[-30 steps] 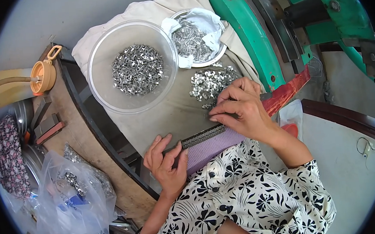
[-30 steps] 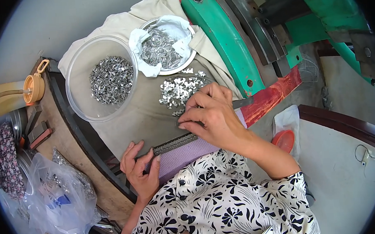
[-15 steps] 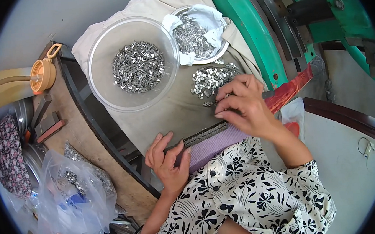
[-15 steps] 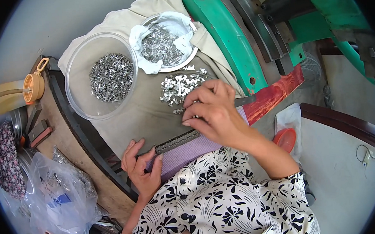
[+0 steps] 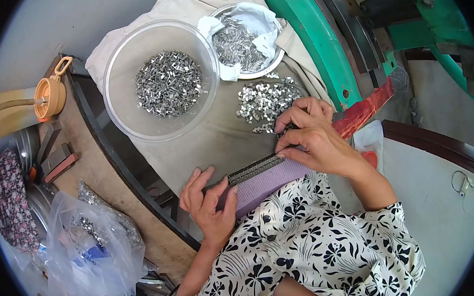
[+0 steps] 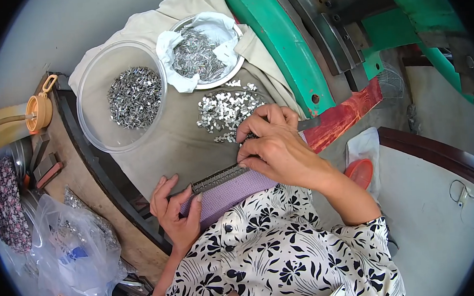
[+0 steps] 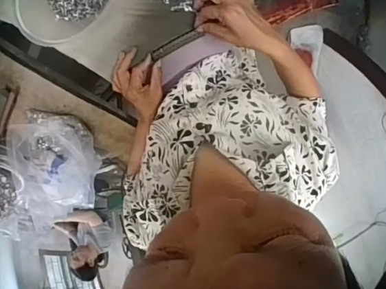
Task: Manually assembling small metal components onto a toothed strip and using a press machine to secure them.
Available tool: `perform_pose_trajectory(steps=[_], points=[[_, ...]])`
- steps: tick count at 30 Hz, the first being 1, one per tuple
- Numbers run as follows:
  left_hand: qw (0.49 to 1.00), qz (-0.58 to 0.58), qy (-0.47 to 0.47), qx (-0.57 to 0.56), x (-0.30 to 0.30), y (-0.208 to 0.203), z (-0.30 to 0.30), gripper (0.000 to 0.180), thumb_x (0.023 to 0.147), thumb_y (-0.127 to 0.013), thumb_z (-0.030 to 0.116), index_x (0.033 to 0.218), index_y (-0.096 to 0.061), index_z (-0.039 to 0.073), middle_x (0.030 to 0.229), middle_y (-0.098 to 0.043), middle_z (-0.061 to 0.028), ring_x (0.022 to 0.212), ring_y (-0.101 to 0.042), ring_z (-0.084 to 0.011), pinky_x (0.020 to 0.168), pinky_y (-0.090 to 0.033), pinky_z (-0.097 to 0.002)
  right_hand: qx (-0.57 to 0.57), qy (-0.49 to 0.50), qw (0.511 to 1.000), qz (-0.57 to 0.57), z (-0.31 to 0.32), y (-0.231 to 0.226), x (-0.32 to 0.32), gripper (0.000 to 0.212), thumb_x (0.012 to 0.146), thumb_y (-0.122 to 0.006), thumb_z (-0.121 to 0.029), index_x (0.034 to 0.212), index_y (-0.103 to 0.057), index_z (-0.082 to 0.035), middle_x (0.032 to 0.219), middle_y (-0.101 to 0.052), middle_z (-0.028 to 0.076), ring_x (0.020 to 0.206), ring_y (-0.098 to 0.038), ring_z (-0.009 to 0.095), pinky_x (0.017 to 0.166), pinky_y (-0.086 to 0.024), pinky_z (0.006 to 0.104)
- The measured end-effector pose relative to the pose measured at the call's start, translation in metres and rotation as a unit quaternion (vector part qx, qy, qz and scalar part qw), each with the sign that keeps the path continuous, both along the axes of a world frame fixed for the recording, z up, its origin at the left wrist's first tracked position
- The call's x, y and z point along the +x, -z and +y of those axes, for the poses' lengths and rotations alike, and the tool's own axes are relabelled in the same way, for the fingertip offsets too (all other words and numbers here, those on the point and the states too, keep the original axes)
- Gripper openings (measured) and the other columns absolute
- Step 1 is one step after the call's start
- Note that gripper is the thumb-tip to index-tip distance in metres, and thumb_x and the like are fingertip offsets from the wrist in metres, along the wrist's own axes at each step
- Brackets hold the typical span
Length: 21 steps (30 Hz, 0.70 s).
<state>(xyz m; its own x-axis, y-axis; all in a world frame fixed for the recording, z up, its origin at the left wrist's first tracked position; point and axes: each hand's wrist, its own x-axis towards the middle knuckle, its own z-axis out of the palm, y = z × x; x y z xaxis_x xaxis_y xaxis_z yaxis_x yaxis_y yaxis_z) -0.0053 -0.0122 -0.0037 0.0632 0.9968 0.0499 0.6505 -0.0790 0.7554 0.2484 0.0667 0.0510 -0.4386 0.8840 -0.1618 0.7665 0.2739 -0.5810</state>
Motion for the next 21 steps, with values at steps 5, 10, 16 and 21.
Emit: perform_pose_trajectory(steps=[5,10,16,21], points=[[1.0,0.006,-0.009,-0.001,-0.001,0.0,-0.001,0.026,0.069,-0.081,0.007,0.094,-0.073,0.009,0.125,-0.063,-0.0085,0.125,-0.053,-0.0331,0.107,-0.031,-0.0427,0.028,0.008,1.0,0.008,-0.002,0.006,0.0,0.014,0.069,-0.082,-0.018,0.082,-0.077,-0.016,0.104,-0.061,-0.004,0.114,-0.046,0.026,0.098,-0.026,0.0438],[1.0,-0.007,-0.008,0.009,0.0,0.001,0.001,0.027,0.069,-0.082,0.013,0.096,-0.074,0.013,0.124,-0.064,-0.0047,0.123,-0.055,-0.0276,0.104,-0.031,-0.041,0.025,0.01,0.999,0.04,0.002,0.004,-0.016,0.017,0.069,-0.082,-0.02,0.084,-0.078,-0.017,0.102,-0.062,-0.006,0.109,-0.048,0.023,0.097,-0.027,0.0422],[1.0,-0.01,-0.005,0.008,0.0,0.002,0.001,0.026,0.071,-0.081,0.014,0.096,-0.075,0.014,0.125,-0.063,-0.0035,0.123,-0.055,-0.0272,0.105,-0.03,-0.0411,0.013,-0.034,0.997,0.064,0.005,0.012,-0.048,0.018,0.07,-0.082,-0.025,0.085,-0.077,-0.016,0.105,-0.06,-0.004,0.114,-0.046,0.026,0.1,-0.026,0.0447],[1.0,-0.01,-0.005,0.004,0.0,0.003,-0.001,0.024,0.073,-0.08,0.016,0.097,-0.074,0.015,0.126,-0.063,-0.0026,0.124,-0.054,-0.0265,0.106,-0.029,-0.0411,-0.002,-0.057,0.997,0.06,0.006,0.015,-0.056,0.018,0.069,-0.082,-0.024,0.083,-0.077,-0.015,0.107,-0.058,-0.002,0.115,-0.044,0.028,0.1,-0.025,0.0465]])
